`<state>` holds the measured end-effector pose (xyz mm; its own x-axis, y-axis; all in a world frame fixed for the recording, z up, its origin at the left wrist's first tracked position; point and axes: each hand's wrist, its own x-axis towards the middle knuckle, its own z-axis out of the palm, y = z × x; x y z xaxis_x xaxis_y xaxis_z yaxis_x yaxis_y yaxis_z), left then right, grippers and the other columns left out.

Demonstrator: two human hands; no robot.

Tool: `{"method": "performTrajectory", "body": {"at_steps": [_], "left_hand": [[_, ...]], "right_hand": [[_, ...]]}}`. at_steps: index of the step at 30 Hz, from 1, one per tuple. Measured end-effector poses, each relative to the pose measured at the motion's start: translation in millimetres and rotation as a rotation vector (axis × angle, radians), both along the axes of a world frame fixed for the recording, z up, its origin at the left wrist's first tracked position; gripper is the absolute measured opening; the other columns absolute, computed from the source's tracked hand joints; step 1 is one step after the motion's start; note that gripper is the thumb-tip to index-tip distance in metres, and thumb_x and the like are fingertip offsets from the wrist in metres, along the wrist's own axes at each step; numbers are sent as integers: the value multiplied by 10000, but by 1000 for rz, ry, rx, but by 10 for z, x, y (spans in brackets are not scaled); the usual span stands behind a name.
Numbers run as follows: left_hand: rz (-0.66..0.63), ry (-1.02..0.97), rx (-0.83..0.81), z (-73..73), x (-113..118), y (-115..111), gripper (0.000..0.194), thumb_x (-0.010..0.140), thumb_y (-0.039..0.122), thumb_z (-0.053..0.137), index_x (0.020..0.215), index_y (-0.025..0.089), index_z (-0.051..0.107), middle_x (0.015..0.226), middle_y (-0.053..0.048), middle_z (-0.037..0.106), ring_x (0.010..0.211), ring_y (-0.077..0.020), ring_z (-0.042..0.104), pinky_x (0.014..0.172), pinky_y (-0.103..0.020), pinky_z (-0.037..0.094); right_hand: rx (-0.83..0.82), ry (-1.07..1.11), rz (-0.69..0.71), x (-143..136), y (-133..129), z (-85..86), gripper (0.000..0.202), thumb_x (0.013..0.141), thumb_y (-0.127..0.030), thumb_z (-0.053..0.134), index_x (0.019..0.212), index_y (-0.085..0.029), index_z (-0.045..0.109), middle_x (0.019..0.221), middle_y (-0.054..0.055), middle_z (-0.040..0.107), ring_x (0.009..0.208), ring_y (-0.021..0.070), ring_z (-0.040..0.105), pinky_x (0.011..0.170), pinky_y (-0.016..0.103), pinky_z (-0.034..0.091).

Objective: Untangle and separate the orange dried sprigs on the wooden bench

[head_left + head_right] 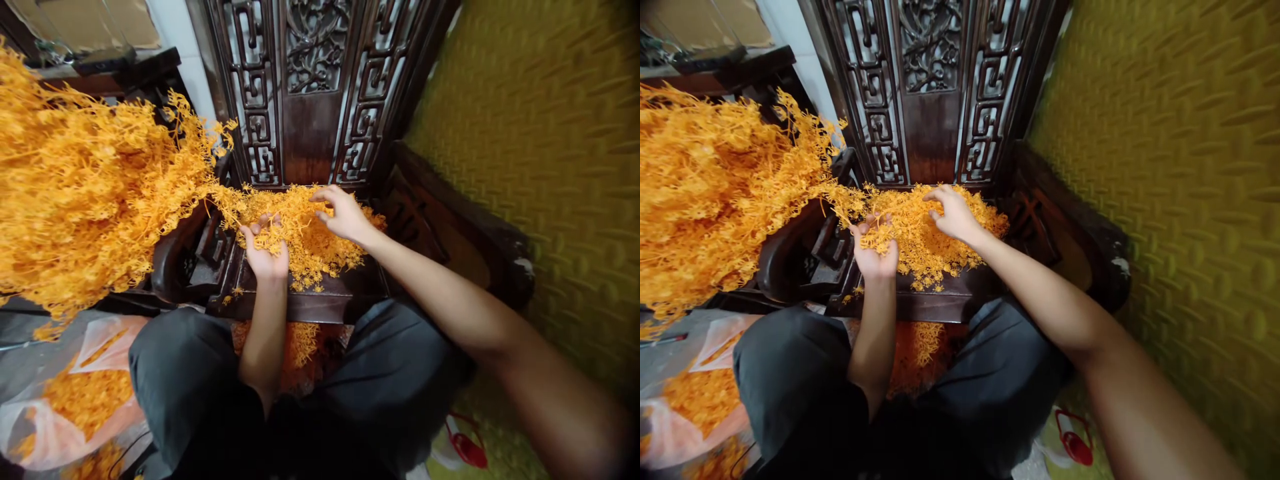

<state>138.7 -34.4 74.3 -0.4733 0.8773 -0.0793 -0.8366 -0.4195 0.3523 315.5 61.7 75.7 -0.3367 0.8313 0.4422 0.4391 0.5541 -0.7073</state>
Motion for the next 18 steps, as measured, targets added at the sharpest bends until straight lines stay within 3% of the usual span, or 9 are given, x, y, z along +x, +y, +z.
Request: {"method": "performTrajectory", "body": {"at_steps": [3, 6, 8, 10, 14, 18], "left_hand": [[31, 14, -25, -29, 39, 24, 520, 1120, 387, 306, 659, 217, 478, 865, -23, 774, 1099, -143, 727, 1113, -340, 515], [-2, 29, -46, -23, 87, 1, 522, 1112, 412, 333, 651, 214, 477, 1031, -37, 801, 1289, -162, 659, 1172, -366, 478], [-29, 41, -62, -5, 107, -20, 525, 1104, 433, 353, 646, 210, 480, 1138, -32, 796, 1359, -169, 615, 1198, -373, 454], [-47, 48, -70, 21, 108, -36, 526, 1099, 438, 365, 641, 206, 479, 1204, -25, 785, 1388, -173, 593, 1208, -377, 442], [-40, 24, -58, 77, 86, -63, 532, 1102, 423, 358, 623, 205, 437, 1190, -32, 789, 1351, -176, 620, 1198, -387, 446], [-31, -16, -122, 79, 162, -99, 528, 1113, 418, 317, 633, 209, 387, 1050, -43, 803, 1220, -162, 692, 1175, -378, 458]], "right_hand": [[360, 9, 104, -71, -254, 180, 144, 885, -139, 561, 939, -178, 689, 986, 85, 677, 932, 211, 643, 867, 394, 564], [441, -153, 332, -148, -394, 266, 229, 943, -267, 631, 1155, -188, 668, 1154, 112, 683, 1097, 252, 646, 988, 449, 550], [394, -233, 428, -210, -430, 256, 388, 955, -347, 673, 1303, -184, 619, 1312, 142, 647, 1225, 276, 621, 1060, 479, 528], [322, -226, 459, -266, -439, 222, 416, 963, -370, 685, 1329, -185, 613, 1317, 136, 662, 1232, 267, 633, 1069, 468, 525], [157, -138, 374, -310, -394, 164, 250, 941, -316, 709, 1143, -169, 721, 1083, 85, 756, 996, 225, 706, 917, 395, 556], [19, -127, 277, -312, -247, 97, 147, 867, -128, 680, 941, -160, 804, 960, 71, 781, 890, 206, 719, 854, 352, 541]]}}
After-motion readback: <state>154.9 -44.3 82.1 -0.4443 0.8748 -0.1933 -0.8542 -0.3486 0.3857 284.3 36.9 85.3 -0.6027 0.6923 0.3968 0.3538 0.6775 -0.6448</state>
